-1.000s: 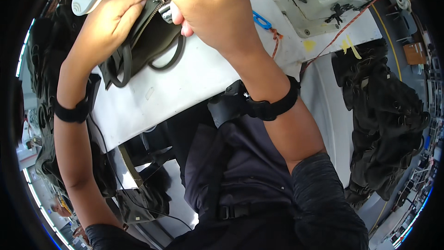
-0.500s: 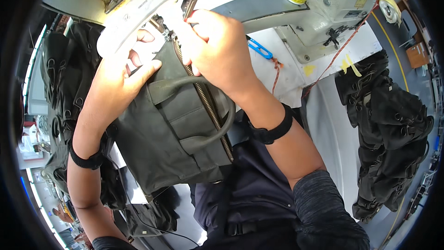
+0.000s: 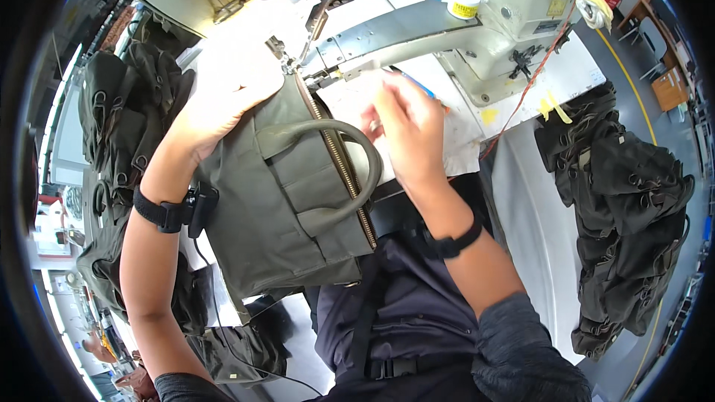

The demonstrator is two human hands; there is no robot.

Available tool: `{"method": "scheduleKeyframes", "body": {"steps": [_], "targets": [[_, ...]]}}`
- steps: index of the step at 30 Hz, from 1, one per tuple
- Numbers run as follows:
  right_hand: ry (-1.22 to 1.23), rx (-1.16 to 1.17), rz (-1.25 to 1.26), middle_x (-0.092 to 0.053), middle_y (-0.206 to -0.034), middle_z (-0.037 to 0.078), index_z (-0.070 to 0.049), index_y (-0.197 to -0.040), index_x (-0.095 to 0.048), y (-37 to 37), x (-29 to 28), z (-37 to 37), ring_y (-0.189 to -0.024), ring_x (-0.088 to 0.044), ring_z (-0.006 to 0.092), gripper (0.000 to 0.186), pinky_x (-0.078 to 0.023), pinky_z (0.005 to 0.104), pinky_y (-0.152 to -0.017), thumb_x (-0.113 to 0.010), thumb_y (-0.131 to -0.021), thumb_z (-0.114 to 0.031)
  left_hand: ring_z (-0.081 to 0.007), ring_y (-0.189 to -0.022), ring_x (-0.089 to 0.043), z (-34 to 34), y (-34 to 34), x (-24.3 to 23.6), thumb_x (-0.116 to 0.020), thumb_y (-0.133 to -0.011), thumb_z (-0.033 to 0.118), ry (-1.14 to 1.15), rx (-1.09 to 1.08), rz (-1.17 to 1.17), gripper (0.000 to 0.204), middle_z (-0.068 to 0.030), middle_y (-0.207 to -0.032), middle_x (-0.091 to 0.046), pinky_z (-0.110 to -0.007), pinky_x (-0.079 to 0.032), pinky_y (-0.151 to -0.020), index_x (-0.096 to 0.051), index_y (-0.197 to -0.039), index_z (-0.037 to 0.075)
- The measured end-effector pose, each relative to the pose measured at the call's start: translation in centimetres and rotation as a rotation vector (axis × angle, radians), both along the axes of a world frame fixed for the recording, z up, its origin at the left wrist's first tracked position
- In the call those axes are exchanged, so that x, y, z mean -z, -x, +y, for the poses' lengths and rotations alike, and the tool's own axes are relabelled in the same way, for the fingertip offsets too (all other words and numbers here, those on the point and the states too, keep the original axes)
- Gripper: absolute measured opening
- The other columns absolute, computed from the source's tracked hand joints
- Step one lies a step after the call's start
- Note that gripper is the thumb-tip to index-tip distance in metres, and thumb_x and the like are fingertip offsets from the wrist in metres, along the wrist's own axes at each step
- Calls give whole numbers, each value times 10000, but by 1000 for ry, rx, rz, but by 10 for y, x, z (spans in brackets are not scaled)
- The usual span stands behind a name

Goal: The person operates an industrial sewing machine to stitch a zipper onto a green fabric bag. They guide the bag under the needle, align the zipper teeth, and sew along the edges. The person periodically stops to adjust the bag's position and inspect the stitching.

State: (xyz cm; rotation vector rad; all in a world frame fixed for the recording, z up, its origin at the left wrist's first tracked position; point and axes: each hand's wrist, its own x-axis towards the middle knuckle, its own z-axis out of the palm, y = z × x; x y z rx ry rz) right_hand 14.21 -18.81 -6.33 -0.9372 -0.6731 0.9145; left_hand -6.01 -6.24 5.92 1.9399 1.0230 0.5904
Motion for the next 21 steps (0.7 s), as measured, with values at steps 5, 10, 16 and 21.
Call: {"method": "scheduleKeyframes", "body": {"steps": [5, 10, 16, 21], "targets": [[191, -404, 88, -640, -838, -35, -53, -1146, -742, 23, -4, -29, -667, -591, 60, 256, -488, 219, -579, -646, -1083, -282, -133, -1050, -634, 11, -1, -3, -792, -933, 179, 139, 79, 31, 264, -31, -1087, -691, -287, -509, -961, -719, -1144, 39], [-108, -239, -215, -607, -903, -35, 30, -1102, -674, 37, -31, -25, -826, -504, 35, 176, -443, 222, -746, -597, -1089, -127, -143, -1050, -645, 15, -1, -2, -772, -937, 145, -1, 124, 163, 186, -51, -1118, -707, -294, -515, -953, -744, -1074, 22], [30, -317, -27, -568, -828, -53, 16, -902, -610, 38, -24, 12, -774, -457, 26, 237, -426, 223, -671, -612, -1071, -150, -157, -1015, -643, 18, 2, 0, -704, -1004, 217, -107, 246, 207, 263, -63, -1093, -725, -311, -504, -932, -761, -1139, -2], [-67, -220, -103, -499, -715, -29, 27, -785, -551, 42, -29, 25, -712, -407, 38, 276, -392, 261, -601, -625, -1023, -91, -105, -999, -624, 6, -3, -12, -723, -1001, 242, 215, 111, 251, 280, -13, -1076, -713, -285, -501, -926, -757, -1153, 9]]}}
